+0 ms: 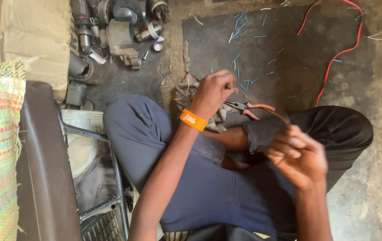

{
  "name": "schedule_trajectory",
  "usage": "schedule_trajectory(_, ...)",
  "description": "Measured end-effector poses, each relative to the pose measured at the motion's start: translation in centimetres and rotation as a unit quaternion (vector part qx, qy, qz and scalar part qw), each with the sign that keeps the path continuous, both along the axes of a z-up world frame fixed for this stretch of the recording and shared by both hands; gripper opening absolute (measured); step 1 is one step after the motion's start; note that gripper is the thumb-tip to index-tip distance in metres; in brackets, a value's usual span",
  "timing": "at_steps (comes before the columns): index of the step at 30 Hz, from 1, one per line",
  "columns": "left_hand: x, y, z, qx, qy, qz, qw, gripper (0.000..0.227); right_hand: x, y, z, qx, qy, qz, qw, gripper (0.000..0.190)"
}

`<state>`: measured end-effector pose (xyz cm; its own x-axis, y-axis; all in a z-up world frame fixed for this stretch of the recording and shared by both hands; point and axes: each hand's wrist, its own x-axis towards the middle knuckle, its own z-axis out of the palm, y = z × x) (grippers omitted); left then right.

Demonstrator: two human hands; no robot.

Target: The person sits on the floor and uses pliers to strip the insulation from multiple wires. They repeatedly grip the wire ends, pull off the insulation, and drop the pieces onto the floor.

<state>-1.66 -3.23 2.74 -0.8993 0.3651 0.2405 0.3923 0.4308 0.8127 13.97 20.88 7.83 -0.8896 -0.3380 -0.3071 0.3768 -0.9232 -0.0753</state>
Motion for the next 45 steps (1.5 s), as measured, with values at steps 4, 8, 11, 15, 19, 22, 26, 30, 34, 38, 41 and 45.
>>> schedule_trajectory(4, 0.3, 0.0, -0.5, -0.029, -0.106, -0.072, 0.991, 0.016, -0.4, 1.8, 1.4, 0.158, 0.063, -0.063, 0.983, 0.023)
schedule_trajectory(8, 0.7, 0.2, -0.4, -0.057, -0.208, -0.118, 0.969, 0.018, -3.0, 0.8, 2.1, 0.698, 0.180, -0.079, 0.689, 0.017)
schedule_trajectory(11, 1.0, 0.2, -0.5, -0.095, -0.215, -0.138, 0.962, 0.021, -5.5, -1.1, 2.4, 0.867, 0.399, -0.029, 0.297, 0.033)
schedule_trajectory(15, 1.3, 0.2, -0.4, -0.082, -0.218, -0.190, 0.954, 0.025, -9.1, -2.8, 0.9, 0.840, 0.523, -0.001, 0.144, 0.026)
schedule_trajectory(19, 0.9, -0.3, 0.0, -0.054, -0.337, -0.225, 0.913, 0.030, -9.6, -0.9, -0.4, 0.844, 0.506, 0.058, 0.169, 0.024)
schedule_trajectory(22, 0.4, -1.1, 0.1, 0.033, -0.369, -0.287, 0.883, 0.027, -9.0, 1.3, -0.6, 0.838, 0.491, 0.111, 0.211, 0.027)
schedule_trajectory(26, -0.1, -1.5, 0.5, 0.051, -0.342, -0.307, 0.887, 0.022, -8.2, 2.6, 0.2, 0.819, 0.469, 0.154, 0.292, 0.022)
schedule_trajectory(30, 0.4, -0.9, 0.7, -0.001, -0.243, -0.239, 0.940, 0.016, -7.7, 2.1, 0.9, 0.802, 0.381, 0.206, 0.412, 0.016)
schedule_trajectory(34, 0.3, 0.1, 0.2, 0.035, -0.125, -0.183, 0.974, 0.011, -7.4, 1.8, 0.8, 0.797, 0.240, 0.278, 0.479, 0.020)
schedule_trajectory(38, -0.2, 0.1, -0.3, 0.033, -0.035, -0.142, 0.989, 0.009, -6.9, 1.6, 0.2, 0.770, 0.182, 0.268, 0.549, 0.023)
schedule_trajectory(41, -0.1, 0.1, -0.6, 0.023, -0.042, -0.104, 0.993, 0.013, -6.4, 1.7, -0.1, 0.718, 0.133, 0.264, 0.630, 0.027)
schedule_trajectory(45, -0.4, 0.4, -0.7, 0.042, -0.002, -0.051, 0.998, 0.019, -6.0, 2.5, -0.5, 0.644, 0.074, 0.237, 0.724, 0.026)
